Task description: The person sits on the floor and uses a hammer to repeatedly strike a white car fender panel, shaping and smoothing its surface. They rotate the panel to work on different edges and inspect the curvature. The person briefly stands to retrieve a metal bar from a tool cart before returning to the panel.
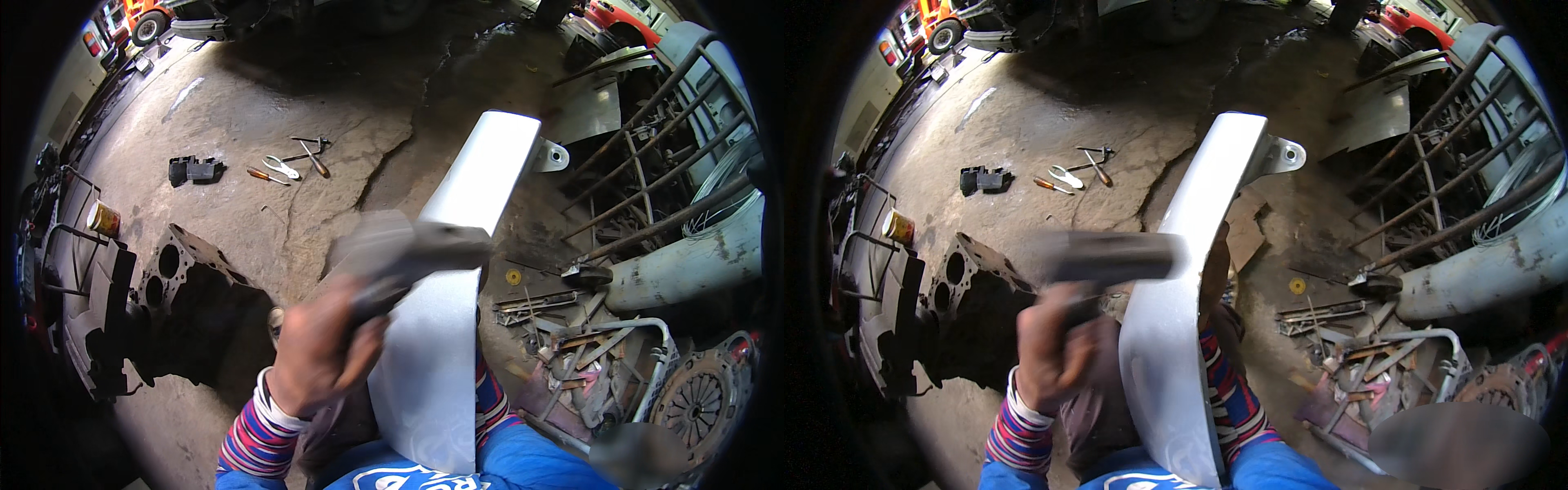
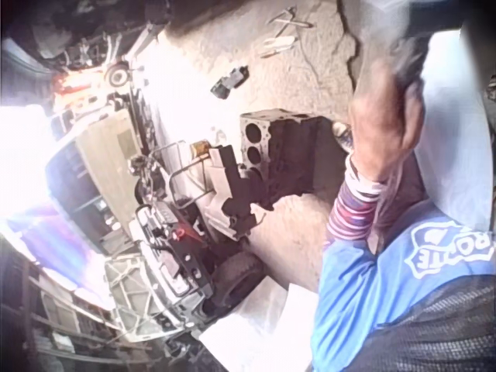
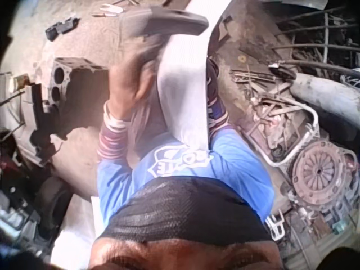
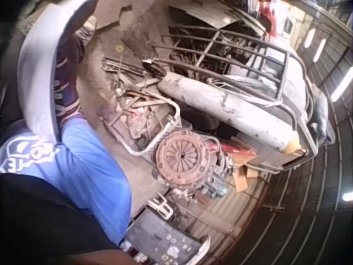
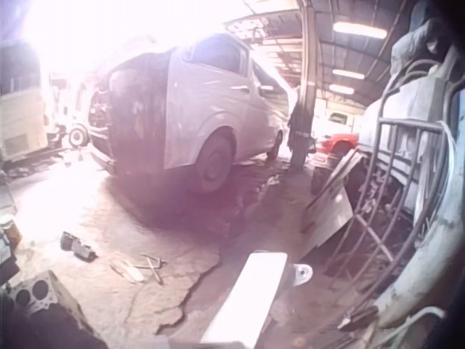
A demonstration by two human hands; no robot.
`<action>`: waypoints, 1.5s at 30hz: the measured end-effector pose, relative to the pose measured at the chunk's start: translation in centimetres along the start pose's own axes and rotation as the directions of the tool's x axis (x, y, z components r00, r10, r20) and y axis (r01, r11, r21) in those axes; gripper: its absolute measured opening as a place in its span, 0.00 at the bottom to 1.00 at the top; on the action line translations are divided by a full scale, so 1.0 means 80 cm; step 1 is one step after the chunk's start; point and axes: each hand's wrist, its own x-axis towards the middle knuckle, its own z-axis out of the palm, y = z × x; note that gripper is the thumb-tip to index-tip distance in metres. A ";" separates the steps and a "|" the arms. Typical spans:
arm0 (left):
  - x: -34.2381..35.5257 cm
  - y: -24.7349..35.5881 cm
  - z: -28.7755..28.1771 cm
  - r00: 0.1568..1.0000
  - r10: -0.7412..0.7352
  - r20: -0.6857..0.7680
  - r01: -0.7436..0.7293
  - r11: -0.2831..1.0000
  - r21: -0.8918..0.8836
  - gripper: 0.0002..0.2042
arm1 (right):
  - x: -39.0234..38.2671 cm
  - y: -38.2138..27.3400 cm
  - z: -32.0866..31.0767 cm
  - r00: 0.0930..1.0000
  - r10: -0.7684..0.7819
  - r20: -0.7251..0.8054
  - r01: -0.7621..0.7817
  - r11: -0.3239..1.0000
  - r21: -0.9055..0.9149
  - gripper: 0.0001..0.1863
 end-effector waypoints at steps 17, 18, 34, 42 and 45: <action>-0.058 -0.044 0.005 0.683 -0.730 -0.014 0.730 0.681 0.055 0.15 | 0.034 -0.003 -0.007 1.000 0.004 -0.030 -0.003 0.999 0.044 0.29; -0.060 -0.044 0.008 0.701 -0.713 -0.003 0.713 0.701 -0.003 0.16 | 0.034 -0.003 -0.008 1.000 0.009 -0.027 -0.007 0.999 0.050 0.29; -0.287 -0.294 0.066 -0.056 -0.985 0.165 0.985 -0.081 -0.152 0.11 | 0.077 0.012 -0.049 0.974 0.094 -0.206 -0.064 0.987 0.146 0.30; -0.221 -0.402 0.025 0.330 -0.931 -0.153 0.933 0.347 -0.093 0.19 | 0.082 0.015 -0.050 0.975 0.119 -0.190 -0.075 0.972 0.222 0.31; -0.135 -0.368 0.000 0.512 -0.807 -0.293 0.857 0.504 0.108 0.27 | 0.081 0.019 -0.042 0.981 0.130 -0.145 -0.083 0.952 0.294 0.31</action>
